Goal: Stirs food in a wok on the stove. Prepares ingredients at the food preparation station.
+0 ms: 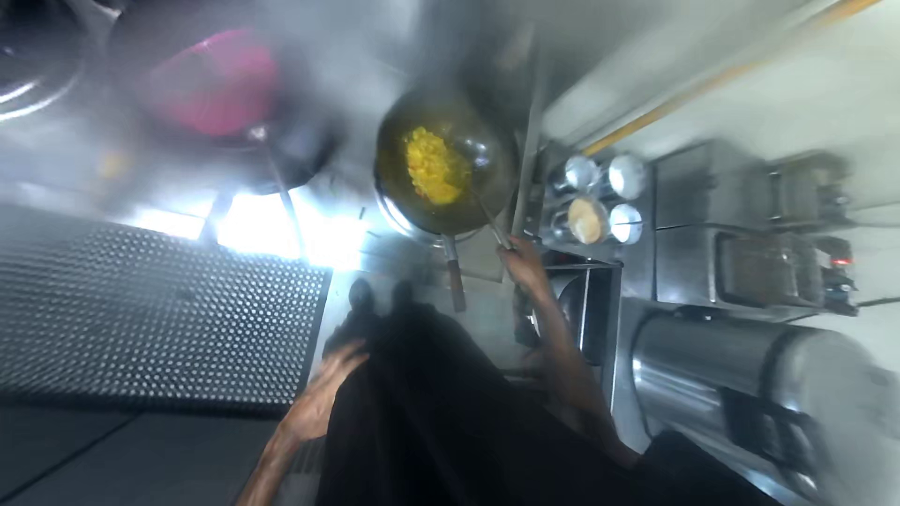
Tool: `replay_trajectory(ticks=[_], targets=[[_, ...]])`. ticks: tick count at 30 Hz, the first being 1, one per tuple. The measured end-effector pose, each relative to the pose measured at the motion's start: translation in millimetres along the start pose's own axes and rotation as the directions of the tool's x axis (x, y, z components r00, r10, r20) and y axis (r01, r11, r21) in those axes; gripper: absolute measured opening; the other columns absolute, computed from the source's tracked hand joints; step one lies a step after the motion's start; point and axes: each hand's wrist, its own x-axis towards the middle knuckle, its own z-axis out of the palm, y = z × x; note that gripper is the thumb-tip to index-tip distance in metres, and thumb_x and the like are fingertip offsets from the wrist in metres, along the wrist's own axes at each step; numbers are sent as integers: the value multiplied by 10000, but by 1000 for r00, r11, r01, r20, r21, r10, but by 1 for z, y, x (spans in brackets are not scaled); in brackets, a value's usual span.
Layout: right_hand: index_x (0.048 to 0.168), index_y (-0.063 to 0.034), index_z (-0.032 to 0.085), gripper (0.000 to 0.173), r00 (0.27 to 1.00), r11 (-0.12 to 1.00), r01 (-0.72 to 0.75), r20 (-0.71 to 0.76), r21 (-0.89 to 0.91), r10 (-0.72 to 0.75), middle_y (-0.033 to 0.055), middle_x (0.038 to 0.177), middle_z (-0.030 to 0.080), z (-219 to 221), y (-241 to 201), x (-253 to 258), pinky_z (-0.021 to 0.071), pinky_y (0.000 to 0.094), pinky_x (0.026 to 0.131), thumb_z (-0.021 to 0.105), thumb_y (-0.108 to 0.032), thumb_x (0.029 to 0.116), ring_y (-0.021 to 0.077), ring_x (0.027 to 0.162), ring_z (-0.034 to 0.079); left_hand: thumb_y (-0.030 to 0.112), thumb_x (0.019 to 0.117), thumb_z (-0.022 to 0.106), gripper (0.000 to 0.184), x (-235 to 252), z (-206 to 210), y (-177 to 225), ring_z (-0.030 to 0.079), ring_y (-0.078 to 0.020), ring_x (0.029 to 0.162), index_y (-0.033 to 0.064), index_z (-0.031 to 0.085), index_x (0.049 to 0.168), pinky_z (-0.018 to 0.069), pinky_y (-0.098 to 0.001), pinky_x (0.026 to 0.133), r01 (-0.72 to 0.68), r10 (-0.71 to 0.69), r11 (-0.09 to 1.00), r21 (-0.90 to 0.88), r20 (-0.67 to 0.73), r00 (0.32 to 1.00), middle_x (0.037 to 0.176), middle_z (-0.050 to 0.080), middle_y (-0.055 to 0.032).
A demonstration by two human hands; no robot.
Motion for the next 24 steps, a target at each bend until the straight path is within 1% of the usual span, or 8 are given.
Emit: replay_trajectory(ticks=[5,8,12,14,16,18,22,24], targets=[[1037,-75,543,157,934,741,-355,250,571,254,-48,615,405,19,-6,3,291,131,358,492,-217,1081,2,398,318,725,913,450,768,0,2,-1,348,-295,1491,192,503,1462,277,-547,1213,-4,4,1000,0,-10,1000,1591,412,-111],[1066,-70,643,216,876,504,-466,459,727,149,-102,544,332,47,-9,16,251,106,325,519,-247,1049,-31,358,279,726,909,447,771,7,0,-2,348,-300,1489,189,498,1460,276,-557,1207,-21,21,1000,-7,25,999,1591,404,-120],[1083,-142,629,195,960,744,-235,269,625,77,-81,618,399,69,-15,30,268,133,357,557,-321,1056,-11,406,303,643,924,483,726,12,-2,-3,336,-320,1493,174,487,1478,263,-573,1212,-27,29,999,-28,88,996,1599,388,-138],[1292,-183,629,307,994,952,-19,104,306,-14,22,765,544,57,-13,18,367,236,448,565,-373,1059,82,503,406,671,945,440,707,10,-2,0,347,-295,1490,201,485,1471,284,-554,1210,-38,39,999,-13,64,997,1596,398,-110],[1461,-162,547,430,995,995,65,74,76,-71,169,1013,667,33,-9,12,494,405,585,563,-334,1068,219,652,548,682,931,446,728,9,-3,1,354,-307,1485,191,488,1467,282,-565,1204,-40,41,999,-14,41,998,1590,404,-126],[1497,-157,511,460,997,996,7,75,91,-14,116,955,634,15,0,9,459,337,550,574,-278,1058,156,616,502,688,902,479,768,7,-4,2,352,-312,1485,178,483,1475,274,-573,1202,-32,32,999,-15,37,999,1589,403,-135],[1075,-90,518,110,957,811,-284,208,511,204,-62,606,414,18,-7,-12,303,139,365,476,-190,1093,-3,405,323,664,891,496,781,5,-2,-1,357,-298,1481,165,469,1491,276,-552,1206,-46,46,999,1,14,999,1587,406,-129],[959,-105,496,180,911,690,-403,334,601,242,-81,571,392,34,-19,-19,299,121,358,432,-192,1102,-19,393,322,671,904,479,778,6,-2,-3,361,-300,1480,156,475,1487,276,-550,1207,-55,55,999,1,8,998,1584,411,-138]])
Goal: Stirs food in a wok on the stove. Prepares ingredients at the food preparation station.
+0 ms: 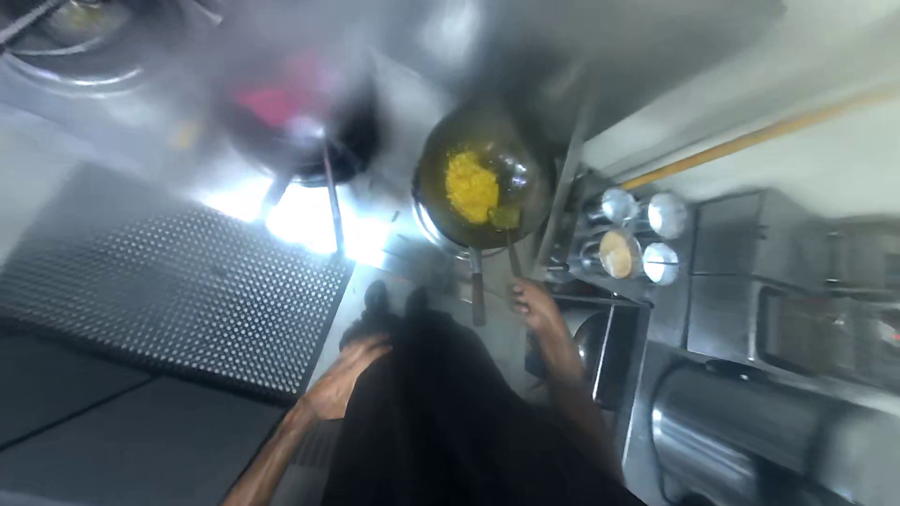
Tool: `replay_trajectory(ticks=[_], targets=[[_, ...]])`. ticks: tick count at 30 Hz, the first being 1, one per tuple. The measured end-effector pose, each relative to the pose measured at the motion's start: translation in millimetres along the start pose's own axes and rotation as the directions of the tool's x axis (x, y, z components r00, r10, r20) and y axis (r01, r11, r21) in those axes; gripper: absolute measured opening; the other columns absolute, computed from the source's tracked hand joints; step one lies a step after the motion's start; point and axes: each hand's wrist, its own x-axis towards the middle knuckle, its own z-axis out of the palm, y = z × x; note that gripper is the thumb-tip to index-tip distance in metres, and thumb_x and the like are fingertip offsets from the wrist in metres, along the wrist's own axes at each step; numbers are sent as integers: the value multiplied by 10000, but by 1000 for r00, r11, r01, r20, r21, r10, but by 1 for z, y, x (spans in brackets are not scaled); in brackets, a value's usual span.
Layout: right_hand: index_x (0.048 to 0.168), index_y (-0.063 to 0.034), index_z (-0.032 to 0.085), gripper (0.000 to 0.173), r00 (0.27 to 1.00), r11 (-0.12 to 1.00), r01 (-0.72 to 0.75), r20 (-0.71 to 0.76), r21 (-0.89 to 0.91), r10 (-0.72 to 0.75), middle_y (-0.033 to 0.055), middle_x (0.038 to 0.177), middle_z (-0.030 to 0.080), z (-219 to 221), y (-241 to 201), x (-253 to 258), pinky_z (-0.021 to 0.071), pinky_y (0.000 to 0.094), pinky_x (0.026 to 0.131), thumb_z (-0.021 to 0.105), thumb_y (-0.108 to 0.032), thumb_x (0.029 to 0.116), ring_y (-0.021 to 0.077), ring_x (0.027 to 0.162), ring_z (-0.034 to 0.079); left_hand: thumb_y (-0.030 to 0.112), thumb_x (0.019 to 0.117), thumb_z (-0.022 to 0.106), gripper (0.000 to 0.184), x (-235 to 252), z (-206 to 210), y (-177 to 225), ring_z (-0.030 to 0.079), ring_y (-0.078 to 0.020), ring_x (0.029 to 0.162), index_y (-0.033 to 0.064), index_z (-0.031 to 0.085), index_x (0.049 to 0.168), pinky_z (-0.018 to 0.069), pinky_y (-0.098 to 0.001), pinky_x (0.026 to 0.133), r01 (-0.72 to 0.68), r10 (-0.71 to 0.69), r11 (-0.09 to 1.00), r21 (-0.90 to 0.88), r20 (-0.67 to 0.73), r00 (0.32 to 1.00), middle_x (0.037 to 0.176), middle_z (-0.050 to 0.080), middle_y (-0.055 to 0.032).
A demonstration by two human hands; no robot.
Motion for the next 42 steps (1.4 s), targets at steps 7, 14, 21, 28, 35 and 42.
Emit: replay_trajectory(ticks=[7,14,21,28,35,42], targets=[[1040,-141,617,160,991,987,61,111,146,-78,-90,576,358,44,2,59,270,126,341,570,-293,1033,-12,379,304,693,917,445,775,7,0,2,346,-296,1492,172,476,1490,268,-555,1214,21,-19,999,-28,57,998,1597,398,-119],[1514,-161,502,478,898,646,304,-16,-701,-440,221,1129,667,-11,-10,41,542,503,709,573,-283,1057,315,814,634,681,939,442,746,-1,3,3,347,-300,1491,177,471,1488,268,-562,1214,26,-26,1000,-10,3,1000,1592,405,-121],[1130,-26,514,128,967,981,168,-180,-92,-183,-20,632,404,17,17,20,339,181,391,461,-134,1085,44,429,359,679,932,436,734,-1,5,4,361,-296,1485,194,484,1480,277,-556,1207,41,-41,999,-7,-15,999,1585,419,-113],[1023,-137,561,161,993,988,119,-4,103,-119,-65,596,364,41,14,71,299,152,366,576,-295,1050,20,395,303,562,963,481,684,14,-7,28,373,-339,1474,96,509,1463,256,-555,1221,121,-119,992,-29,71,990,1564,438,-160],[1482,-129,536,477,873,725,361,-61,-587,-483,147,1013,676,-29,-8,53,534,397,655,636,-252,1032,206,720,596,691,947,386,753,-7,4,-1,340,-303,1493,178,467,1492,250,-566,1215,28,-28,999,-35,15,1000,1595,397,-127],[1522,-134,484,510,697,467,311,-136,-828,-704,229,1160,691,-8,-34,51,545,625,871,543,-361,1070,411,1002,687,689,959,384,752,-4,3,-1,324,-300,1504,171,476,1496,246,-559,1228,53,-50,998,-46,60,997,1603,390,-123]])
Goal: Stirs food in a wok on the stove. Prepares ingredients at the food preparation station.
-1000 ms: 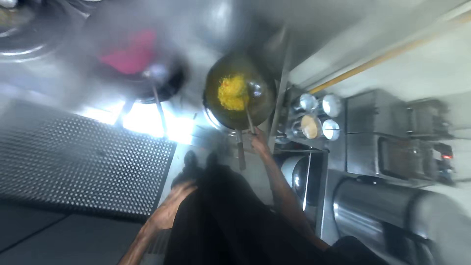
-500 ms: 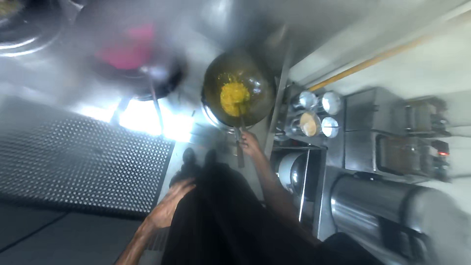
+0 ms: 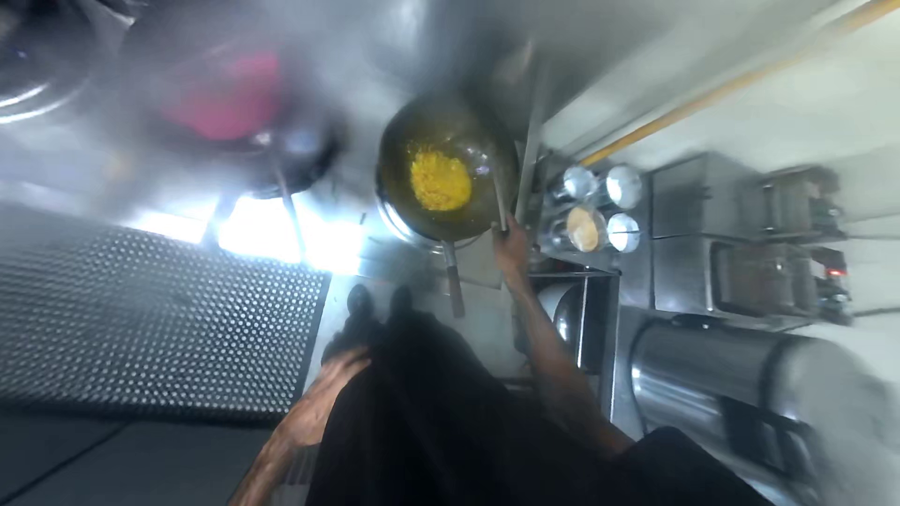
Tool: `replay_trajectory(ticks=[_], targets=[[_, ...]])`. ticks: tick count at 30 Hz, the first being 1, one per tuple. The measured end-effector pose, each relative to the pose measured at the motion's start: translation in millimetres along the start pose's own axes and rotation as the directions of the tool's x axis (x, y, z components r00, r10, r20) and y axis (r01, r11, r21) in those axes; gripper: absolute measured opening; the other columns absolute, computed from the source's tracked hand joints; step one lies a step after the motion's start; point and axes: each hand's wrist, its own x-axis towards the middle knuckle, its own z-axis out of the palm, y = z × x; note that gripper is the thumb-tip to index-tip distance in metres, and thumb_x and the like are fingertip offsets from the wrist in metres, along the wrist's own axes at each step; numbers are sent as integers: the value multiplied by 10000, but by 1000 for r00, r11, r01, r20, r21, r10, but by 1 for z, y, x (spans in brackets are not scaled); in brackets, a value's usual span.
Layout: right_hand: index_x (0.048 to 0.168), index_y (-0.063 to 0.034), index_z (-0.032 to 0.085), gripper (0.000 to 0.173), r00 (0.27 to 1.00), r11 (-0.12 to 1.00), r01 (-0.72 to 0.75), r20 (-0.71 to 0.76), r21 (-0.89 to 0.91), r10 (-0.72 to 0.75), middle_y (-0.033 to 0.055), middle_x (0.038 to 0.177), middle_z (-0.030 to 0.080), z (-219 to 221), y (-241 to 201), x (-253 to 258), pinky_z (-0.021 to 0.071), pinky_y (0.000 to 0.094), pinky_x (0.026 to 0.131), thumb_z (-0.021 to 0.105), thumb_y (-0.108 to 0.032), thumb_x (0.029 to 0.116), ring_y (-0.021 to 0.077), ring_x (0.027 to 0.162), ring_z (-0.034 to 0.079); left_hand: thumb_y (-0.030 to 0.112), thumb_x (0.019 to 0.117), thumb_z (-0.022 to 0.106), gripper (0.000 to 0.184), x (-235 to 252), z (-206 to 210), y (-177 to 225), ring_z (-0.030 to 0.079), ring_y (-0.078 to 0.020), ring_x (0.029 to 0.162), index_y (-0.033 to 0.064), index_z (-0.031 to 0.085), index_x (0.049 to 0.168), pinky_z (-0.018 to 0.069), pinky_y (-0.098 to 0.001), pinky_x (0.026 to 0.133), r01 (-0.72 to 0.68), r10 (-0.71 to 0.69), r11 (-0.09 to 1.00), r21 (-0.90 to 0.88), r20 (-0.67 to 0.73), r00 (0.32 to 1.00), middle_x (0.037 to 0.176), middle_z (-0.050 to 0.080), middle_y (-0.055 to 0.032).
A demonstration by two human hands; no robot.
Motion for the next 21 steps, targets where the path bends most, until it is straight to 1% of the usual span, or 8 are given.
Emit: replay_trajectory(ticks=[2,5,7,10,12,14,17,21], targets=[[1529,-90,464,518,1000,996,18,-13,-87,-20,240,1117,706,24,-3,16,550,607,891,503,-350,1083,414,999,700,677,955,391,753,2,-1,-2,321,-307,1504,162,474,1497,241,-567,1227,2,-2,1000,-3,25,1000,1605,386,-125],[1509,-101,472,484,992,989,95,97,-117,-84,253,1061,703,36,-7,-8,564,626,801,489,-349,1094,451,935,698,628,989,358,702,3,-1,-3,316,-312,1507,156,471,1496,237,-576,1227,3,-2,1000,-13,45,999,1606,383,-128],[1508,-167,476,464,969,987,126,228,-104,-100,247,1062,701,39,-1,-27,569,641,766,546,-298,1068,453,908,696,586,999,358,667,3,0,-4,310,-306,1510,162,468,1502,237,-578,1230,4,-3,1000,-15,49,999,1612,374,-121],[1617,-254,335,627,898,981,146,434,-129,-77,233,1087,717,43,12,-32,572,622,819,581,-215,1041,418,927,712,553,1009,353,633,2,1,-5,321,-305,1504,173,466,1502,243,-576,1222,-6,6,1000,-3,40,999,1610,378,-115],[1616,-216,339,630,845,985,98,535,-142,-7,231,1132,704,24,12,-42,556,581,894,585,-199,1036,384,975,705,549,1010,342,629,2,0,-6,324,-307,1503,172,470,1497,243,-577,1220,-6,6,1000,9,29,1000,1610,379,-115],[1584,-188,414,571,856,990,58,517,-130,18,219,1206,691,-4,14,-52,543,558,947,585,-193,1040,362,1040,695,565,1007,343,641,3,0,-7,331,-306,1499,170,473,1495,242,-579,1218,-8,8,1000,5,18,1000,1606,385,-116],[1493,-166,557,479,923,967,145,381,-209,-56,189,1293,666,-57,14,-54,509,581,1011,620,-160,1018,368,1160,653,600,995,359,661,4,0,-9,329,-304,1501,186,467,1498,243,-581,1218,-23,23,1000,7,18,1000,1607,385,-111],[1465,-181,586,442,906,872,288,407,-396,-115,179,1268,682,-127,-10,-58,514,619,971,632,-218,1027,387,1132,665,600,986,386,658,7,-4,-12,332,-309,1499,192,465,1497,255,-571,1219,-40,40,999,15,42,998,1599,392,-118]])
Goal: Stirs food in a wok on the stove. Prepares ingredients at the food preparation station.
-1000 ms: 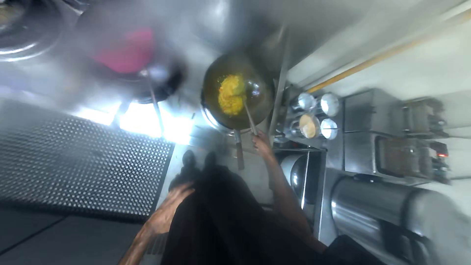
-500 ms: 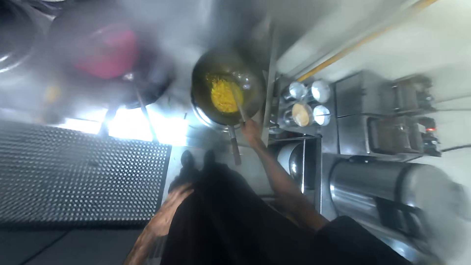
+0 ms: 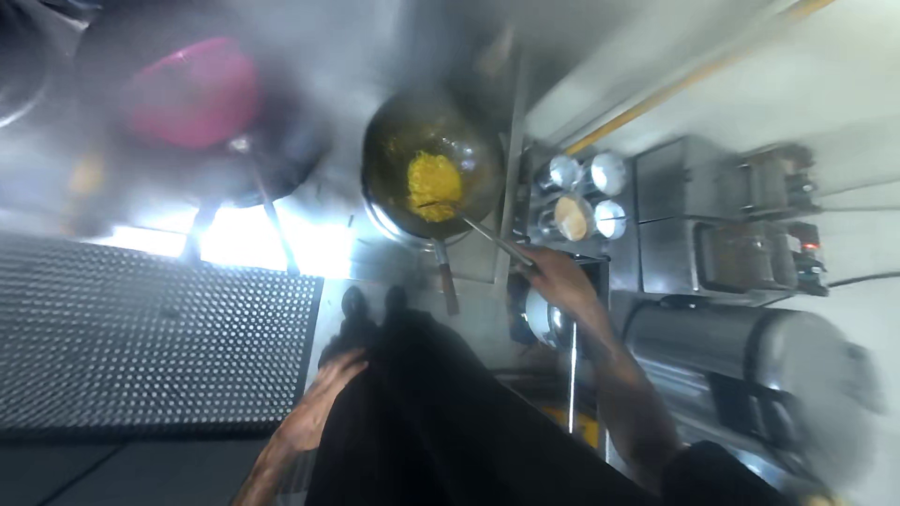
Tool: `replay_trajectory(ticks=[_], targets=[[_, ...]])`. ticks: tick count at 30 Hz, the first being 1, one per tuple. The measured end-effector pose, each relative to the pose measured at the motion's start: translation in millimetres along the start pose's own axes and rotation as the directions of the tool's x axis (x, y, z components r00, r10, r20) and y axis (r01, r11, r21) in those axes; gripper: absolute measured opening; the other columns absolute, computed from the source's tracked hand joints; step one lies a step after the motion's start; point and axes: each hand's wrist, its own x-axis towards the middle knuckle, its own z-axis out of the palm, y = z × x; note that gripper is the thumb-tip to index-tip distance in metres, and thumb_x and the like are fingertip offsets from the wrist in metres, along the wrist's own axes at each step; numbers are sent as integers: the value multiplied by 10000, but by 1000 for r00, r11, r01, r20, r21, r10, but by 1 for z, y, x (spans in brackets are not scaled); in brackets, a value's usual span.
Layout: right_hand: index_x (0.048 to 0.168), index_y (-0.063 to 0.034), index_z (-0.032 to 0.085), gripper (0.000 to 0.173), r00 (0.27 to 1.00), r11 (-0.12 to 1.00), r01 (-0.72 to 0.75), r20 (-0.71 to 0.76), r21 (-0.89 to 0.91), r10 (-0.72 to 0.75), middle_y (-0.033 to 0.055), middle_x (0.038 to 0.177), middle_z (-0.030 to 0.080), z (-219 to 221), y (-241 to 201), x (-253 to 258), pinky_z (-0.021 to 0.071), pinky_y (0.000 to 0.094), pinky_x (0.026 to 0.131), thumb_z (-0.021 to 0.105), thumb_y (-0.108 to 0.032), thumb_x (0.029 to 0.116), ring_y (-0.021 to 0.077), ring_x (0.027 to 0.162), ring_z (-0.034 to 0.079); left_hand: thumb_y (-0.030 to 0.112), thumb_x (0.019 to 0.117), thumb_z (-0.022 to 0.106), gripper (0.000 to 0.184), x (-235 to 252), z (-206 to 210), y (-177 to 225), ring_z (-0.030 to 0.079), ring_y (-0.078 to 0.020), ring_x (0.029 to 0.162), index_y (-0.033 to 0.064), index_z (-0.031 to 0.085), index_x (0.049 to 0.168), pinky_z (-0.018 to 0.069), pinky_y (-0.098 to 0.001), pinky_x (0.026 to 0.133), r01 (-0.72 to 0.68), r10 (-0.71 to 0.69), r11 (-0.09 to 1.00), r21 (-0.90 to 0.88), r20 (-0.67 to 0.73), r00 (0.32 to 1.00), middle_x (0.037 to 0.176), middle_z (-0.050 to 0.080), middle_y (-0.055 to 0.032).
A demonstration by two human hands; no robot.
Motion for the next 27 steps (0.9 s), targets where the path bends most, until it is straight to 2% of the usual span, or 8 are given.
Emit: replay_trajectory(ticks=[3,7,11,14,17,19,21,27], targets=[[1464,-201,588,446,998,994,-28,51,-103,34,173,1251,686,-20,-8,-14,518,619,956,634,-269,1026,380,1119,668,601,982,382,655,1,-1,1,328,-291,1502,210,460,1501,257,-563,1220,4,-4,1000,-2,13,1000,1609,381,-97],[1457,-192,584,452,985,981,-138,87,-135,150,198,1237,670,15,-41,2,532,595,931,621,-234,1009,393,1124,655,601,981,404,651,3,-1,3,328,-276,1503,218,457,1504,264,-549,1222,17,-18,1000,25,13,1000,1609,383,-83],[1503,-138,513,512,990,990,-142,-2,21,142,286,1317,593,72,-50,55,552,637,843,638,-181,1008,481,1062,655,583,981,403,660,5,-1,5,320,-319,1504,177,471,1497,243,-583,1220,25,-24,1000,-15,26,999,1604,385,-125],[1500,-104,515,484,994,993,-107,-34,56,109,265,1366,592,78,-36,109,532,620,945,577,-174,1025,452,1164,638,583,988,394,659,5,-2,7,333,-324,1497,170,482,1494,251,-588,1214,34,-34,999,-11,26,999,1597,397,-130],[1519,-123,510,483,996,921,-64,-31,385,82,202,1398,612,51,-6,135,498,557,1037,577,-233,1053,361,1246,615,597,992,387,653,1,1,8,328,-306,1502,197,468,1502,253,-579,1217,17,-17,1000,-4,-1,1000,1603,392,-111],[1479,-141,546,417,987,783,-150,49,604,151,123,1242,695,23,8,132,537,412,796,540,-266,1081,213,966,658,590,990,398,646,-5,3,9,329,-306,1502,199,476,1498,249,-587,1217,23,-24,1000,-16,-22,999,1601,396,-109],[1430,-157,558,388,965,688,-252,118,681,236,42,1032,704,-3,24,120,439,266,558,477,-340,1097,75,661,534,619,970,408,673,-9,5,9,337,-314,1495,200,479,1492,255,-589,1209,18,-19,1000,-18,-55,998,1596,400,-116],[1293,-105,620,331,928,740,-372,223,560,297,24,852,659,-44,89,103,370,211,440,468,-326,1099,44,501,436,646,954,397,695,-18,11,8,341,-299,1492,213,460,1493,270,-576,1205,8,-8,1000,-1,-114,993,1598,393,-105]])
